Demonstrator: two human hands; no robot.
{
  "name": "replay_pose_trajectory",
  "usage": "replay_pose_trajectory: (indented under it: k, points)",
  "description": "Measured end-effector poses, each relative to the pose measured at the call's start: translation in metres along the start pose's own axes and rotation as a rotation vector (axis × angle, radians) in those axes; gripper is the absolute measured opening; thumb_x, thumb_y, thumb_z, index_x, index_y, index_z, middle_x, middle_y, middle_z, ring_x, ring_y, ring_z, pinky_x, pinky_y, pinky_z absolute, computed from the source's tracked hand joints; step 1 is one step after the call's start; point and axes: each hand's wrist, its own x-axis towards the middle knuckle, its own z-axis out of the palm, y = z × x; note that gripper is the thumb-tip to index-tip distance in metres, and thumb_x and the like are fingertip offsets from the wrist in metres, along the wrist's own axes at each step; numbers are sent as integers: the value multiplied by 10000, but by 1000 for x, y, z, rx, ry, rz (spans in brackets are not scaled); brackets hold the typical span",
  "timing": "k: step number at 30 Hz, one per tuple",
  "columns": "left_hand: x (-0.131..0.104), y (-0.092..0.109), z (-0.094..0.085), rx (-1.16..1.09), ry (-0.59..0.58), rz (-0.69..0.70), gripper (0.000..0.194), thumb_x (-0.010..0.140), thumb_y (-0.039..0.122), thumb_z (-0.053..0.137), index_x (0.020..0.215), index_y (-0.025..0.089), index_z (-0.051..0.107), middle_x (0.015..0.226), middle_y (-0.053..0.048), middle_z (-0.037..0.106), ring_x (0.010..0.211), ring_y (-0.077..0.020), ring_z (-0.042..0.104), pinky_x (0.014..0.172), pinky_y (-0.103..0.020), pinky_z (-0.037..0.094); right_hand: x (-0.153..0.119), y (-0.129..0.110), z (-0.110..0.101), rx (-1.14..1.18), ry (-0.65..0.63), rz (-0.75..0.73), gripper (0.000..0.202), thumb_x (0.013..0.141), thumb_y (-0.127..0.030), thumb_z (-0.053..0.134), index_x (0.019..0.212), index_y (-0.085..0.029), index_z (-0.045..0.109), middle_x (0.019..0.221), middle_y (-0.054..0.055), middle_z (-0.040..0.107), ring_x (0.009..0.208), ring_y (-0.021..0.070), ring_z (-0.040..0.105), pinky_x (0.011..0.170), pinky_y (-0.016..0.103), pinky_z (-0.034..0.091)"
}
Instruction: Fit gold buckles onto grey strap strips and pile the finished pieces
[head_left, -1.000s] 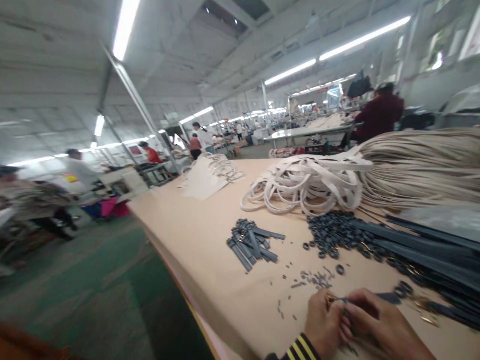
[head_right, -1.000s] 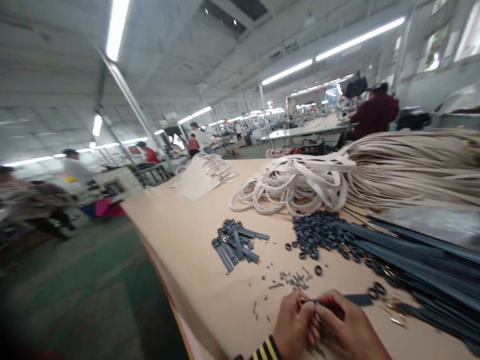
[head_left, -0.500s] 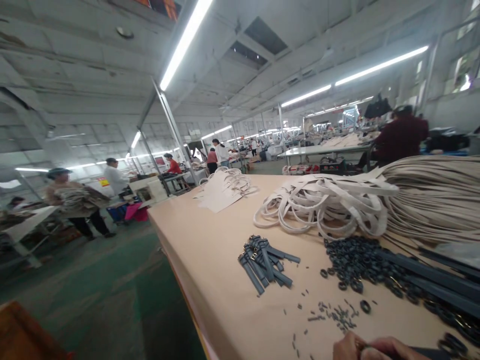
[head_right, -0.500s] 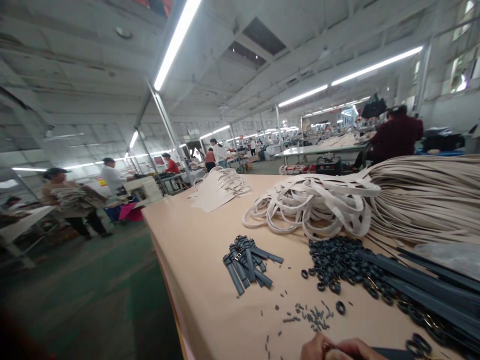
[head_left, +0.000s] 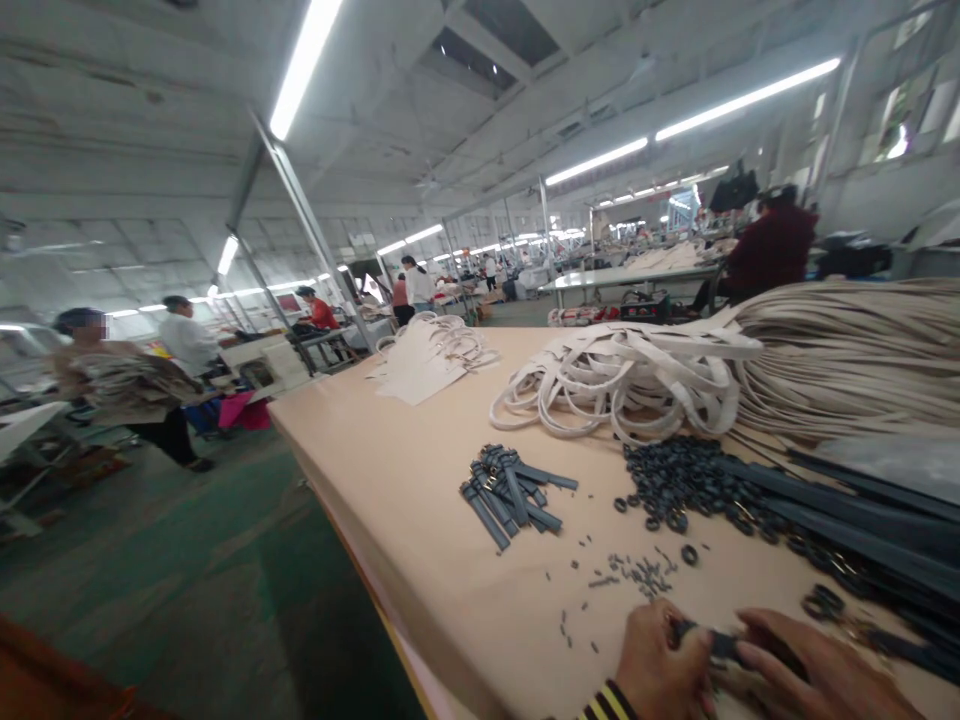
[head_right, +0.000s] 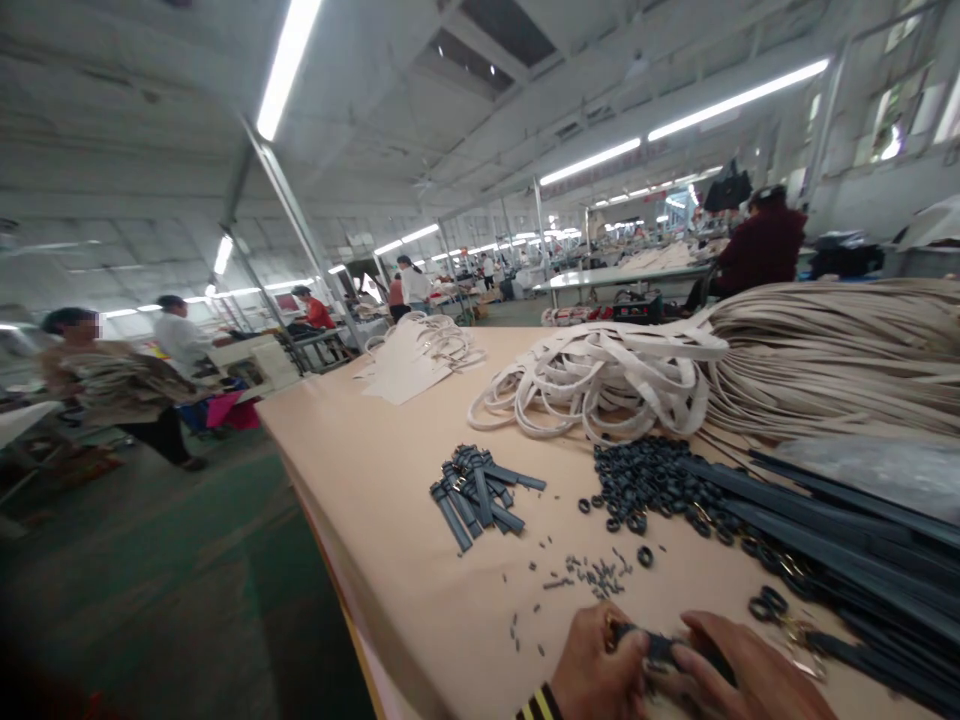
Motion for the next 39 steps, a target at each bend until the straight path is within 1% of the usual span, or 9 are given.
replay_pose_trajectory:
  k: [3, 6, 9, 13, 18, 21, 26, 33, 39]
  points:
    - [-5, 13, -5, -30, -80, 77, 208, 721, 371, 489, 676, 177, 428, 417, 48, 459, 302, -87, 414, 311, -182, 279, -5, -28, -12, -7, -237, 43, 284, 805, -389, 425, 622, -208, 546, 593, 25, 595, 566, 174, 543, 530, 265, 394]
    - [-5, 18, -11, -17, -153, 132, 238, 746, 393, 485, 689, 169, 428, 423, 51, 482, 292, -64, 395, 298, -161, 275, -2, -45, -18, 57, -327, 73, 221, 783, -281, 452, 604, -176, 527, 556, 4, 578, 540, 141, 521, 515, 230, 363]
    - [-3, 18, -17, -4, -221, 150, 244, 764, 397, 480, 702, 166, 428, 413, 63, 481, 278, -49, 363, 291, -150, 262, 0, -46, -20, 211, -455, 135, 186, 775, -219, 443, 617, -162, 523, 523, -11, 573, 503, 121, 529, 506, 208, 373]
    - [-2, 18, -20, 17, -261, 159, 249, 779, 400, 468, 706, 166, 423, 411, 67, 484, 279, -50, 358, 291, -147, 257, -3, -40, -15, 401, -520, 191, 132, 777, -211, 437, 677, -155, 501, 593, 4, 605, 512, 117, 560, 488, 194, 394]
    - [-2, 20, -19, 54, -264, 173, 234, 780, 381, 473, 706, 165, 423, 404, 73, 479, 281, -47, 354, 309, -150, 269, -3, -40, -13, 483, -556, 232, 109, 788, -195, 406, 703, -156, 463, 729, 38, 629, 548, 110, 569, 501, 196, 416]
    - [-1, 21, -19, 58, -280, 176, 234, 775, 378, 482, 703, 162, 427, 406, 75, 476, 283, -45, 352, 316, -152, 271, -2, -43, -14, 402, -546, 215, 137, 793, -195, 398, 685, -157, 473, 661, 15, 603, 494, 92, 510, 479, 191, 383]
    - [0, 20, -20, 69, -282, 171, 239, 767, 386, 489, 702, 163, 430, 397, 80, 461, 277, -49, 348, 311, -157, 269, -1, -51, -9, 195, -398, 50, 220, 780, -177, 428, 564, -158, 467, 513, -26, 496, 493, 90, 444, 519, 202, 345]
    - [-1, 21, -19, 95, -306, 194, 225, 770, 366, 490, 704, 160, 432, 403, 76, 461, 292, -50, 366, 311, -149, 267, -2, -50, -2, 354, -507, 126, 183, 823, -189, 348, 692, -162, 473, 570, -19, 534, 456, 89, 469, 482, 194, 372]
    - [-3, 21, -22, 52, -350, 194, 231, 792, 373, 465, 722, 157, 425, 432, 72, 475, 296, -40, 375, 313, -136, 285, 1, -54, -6, 278, -400, 23, 273, 826, -259, 399, 590, -154, 489, 523, -25, 474, 495, 103, 428, 527, 216, 352]
